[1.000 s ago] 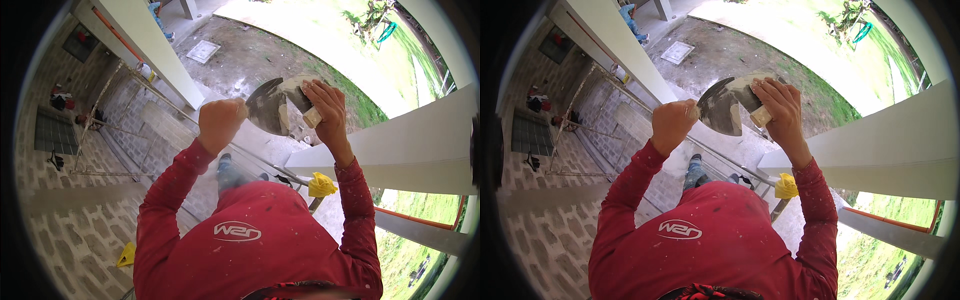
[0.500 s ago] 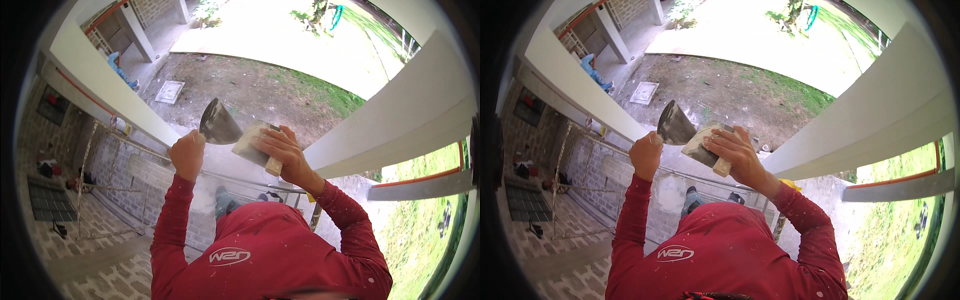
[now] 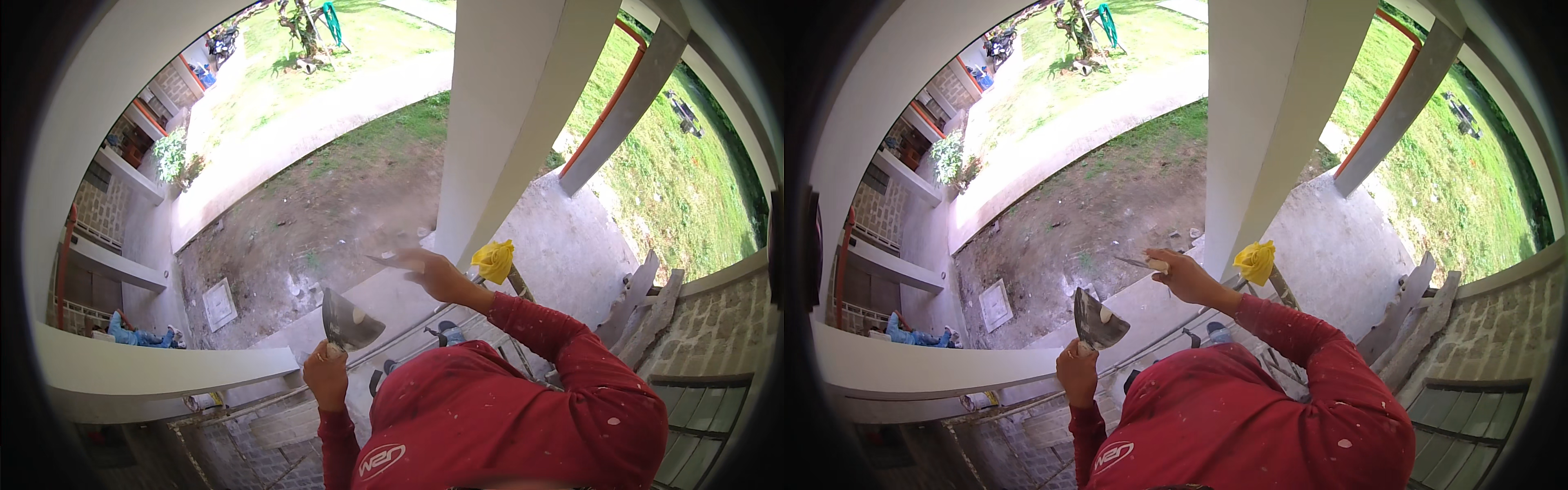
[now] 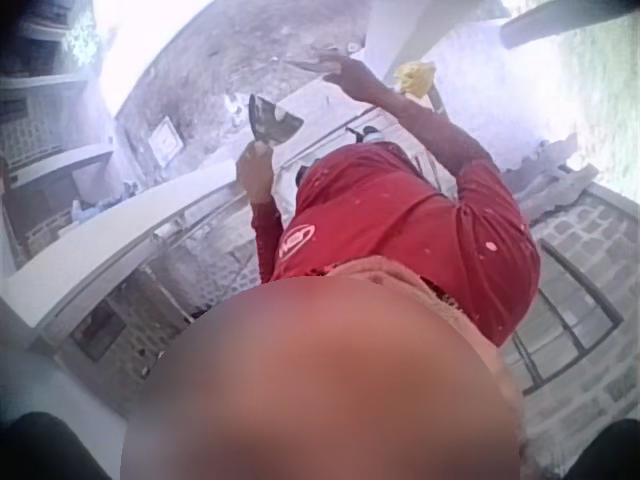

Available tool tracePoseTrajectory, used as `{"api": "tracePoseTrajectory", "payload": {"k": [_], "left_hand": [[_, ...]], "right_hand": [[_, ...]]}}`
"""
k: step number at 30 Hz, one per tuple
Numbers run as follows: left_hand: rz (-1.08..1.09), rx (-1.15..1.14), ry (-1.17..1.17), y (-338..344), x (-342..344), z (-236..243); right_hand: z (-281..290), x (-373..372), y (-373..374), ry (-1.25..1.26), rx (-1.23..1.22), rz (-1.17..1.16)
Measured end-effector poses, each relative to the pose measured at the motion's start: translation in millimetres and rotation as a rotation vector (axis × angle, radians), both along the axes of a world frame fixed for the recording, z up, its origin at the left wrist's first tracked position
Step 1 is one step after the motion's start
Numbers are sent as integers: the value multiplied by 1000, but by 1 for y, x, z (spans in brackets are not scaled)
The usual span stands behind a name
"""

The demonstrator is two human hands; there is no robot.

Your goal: The person applies plaster to an exterior wall using a hawk and trowel while standing on scaffolding. They repeatedly scoop plaster from the hawk and smooth it onto the wall surface in short strokes.

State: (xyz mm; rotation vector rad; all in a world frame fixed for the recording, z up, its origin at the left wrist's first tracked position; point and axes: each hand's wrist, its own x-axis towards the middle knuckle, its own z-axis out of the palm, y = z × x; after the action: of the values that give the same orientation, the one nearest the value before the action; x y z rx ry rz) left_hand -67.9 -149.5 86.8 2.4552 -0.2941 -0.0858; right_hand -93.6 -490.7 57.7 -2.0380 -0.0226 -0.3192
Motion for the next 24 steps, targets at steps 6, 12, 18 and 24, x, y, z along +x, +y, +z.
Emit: {"api": "tracePoseTrajectory", "payload": {"k": [6,12,18,24], "left_hand": [[-279,75,105,-3,12,-16],[-302,-107,79,7,37,-30],[-235,-169,106,57,82,-70],[-409,310,205,121,80,-240]], "right_hand": [[26,-3,32,279,715,-170],[-53,-47,32,490,47,-107],[-163,-143,20,624,364,-729],[-248,-218,73,384,1171,-1323]]}}
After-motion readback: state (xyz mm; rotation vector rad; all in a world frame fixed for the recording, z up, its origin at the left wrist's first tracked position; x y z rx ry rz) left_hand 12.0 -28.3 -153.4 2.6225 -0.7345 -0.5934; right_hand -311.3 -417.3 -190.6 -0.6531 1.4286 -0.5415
